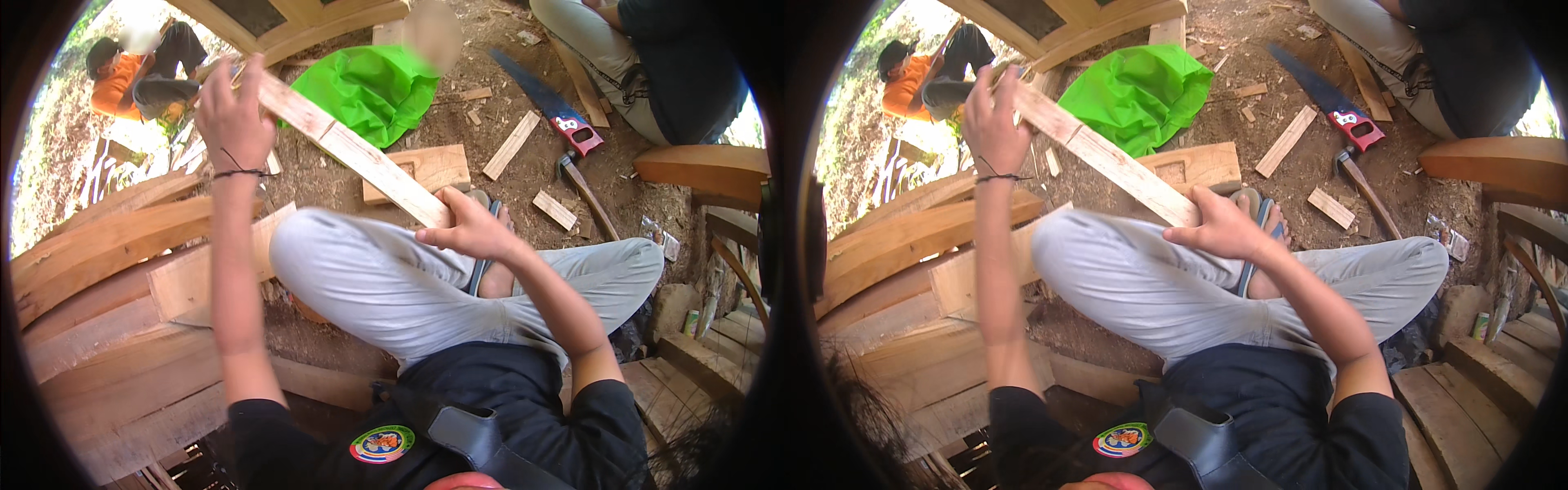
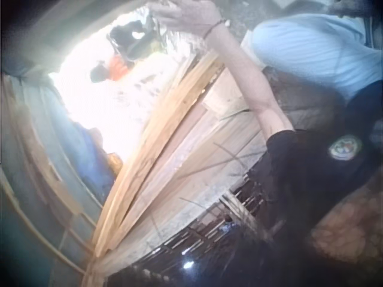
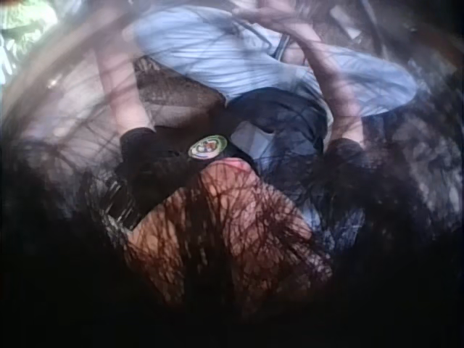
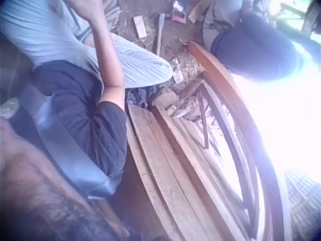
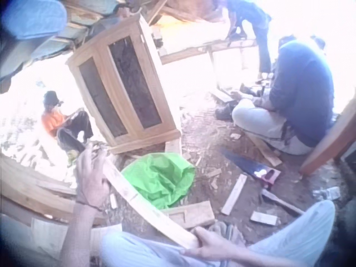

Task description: The person saws a piece of wood and then hammers a small wooden piece into a larger block while sitting on the floor.

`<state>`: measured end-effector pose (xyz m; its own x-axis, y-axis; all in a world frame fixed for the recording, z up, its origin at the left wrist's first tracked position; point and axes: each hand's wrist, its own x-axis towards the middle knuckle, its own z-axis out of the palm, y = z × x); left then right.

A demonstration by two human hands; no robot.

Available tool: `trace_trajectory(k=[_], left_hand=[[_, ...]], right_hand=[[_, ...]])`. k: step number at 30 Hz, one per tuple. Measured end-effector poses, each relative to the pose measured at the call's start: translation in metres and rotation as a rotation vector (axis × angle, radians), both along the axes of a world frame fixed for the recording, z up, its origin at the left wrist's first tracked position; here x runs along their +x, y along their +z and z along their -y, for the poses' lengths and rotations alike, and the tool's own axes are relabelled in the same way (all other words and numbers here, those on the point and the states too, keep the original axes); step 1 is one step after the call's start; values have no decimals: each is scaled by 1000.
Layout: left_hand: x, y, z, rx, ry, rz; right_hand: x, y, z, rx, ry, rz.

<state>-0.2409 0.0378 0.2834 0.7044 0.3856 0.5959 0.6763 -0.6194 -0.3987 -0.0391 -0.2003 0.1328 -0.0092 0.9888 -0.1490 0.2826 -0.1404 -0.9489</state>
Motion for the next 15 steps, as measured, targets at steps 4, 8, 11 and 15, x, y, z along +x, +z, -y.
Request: trace_trajectory(k=[4, 8, 11, 15], left_hand=[[43, -71, 5, -748, 31, 688], [103, -145, 66, -1799, 46, 808], [106, -195, 43, -1909, -85, 882], [110, -177, 34, -2003, 0, 1118]], right_hand=[[-40, -13, -3, 67, -435, 94], [-73, -40, -17, 95, -559, -36], [-54, -68, -30, 85, -363, -126], [28, -159, -69, -261, -550, -276]])
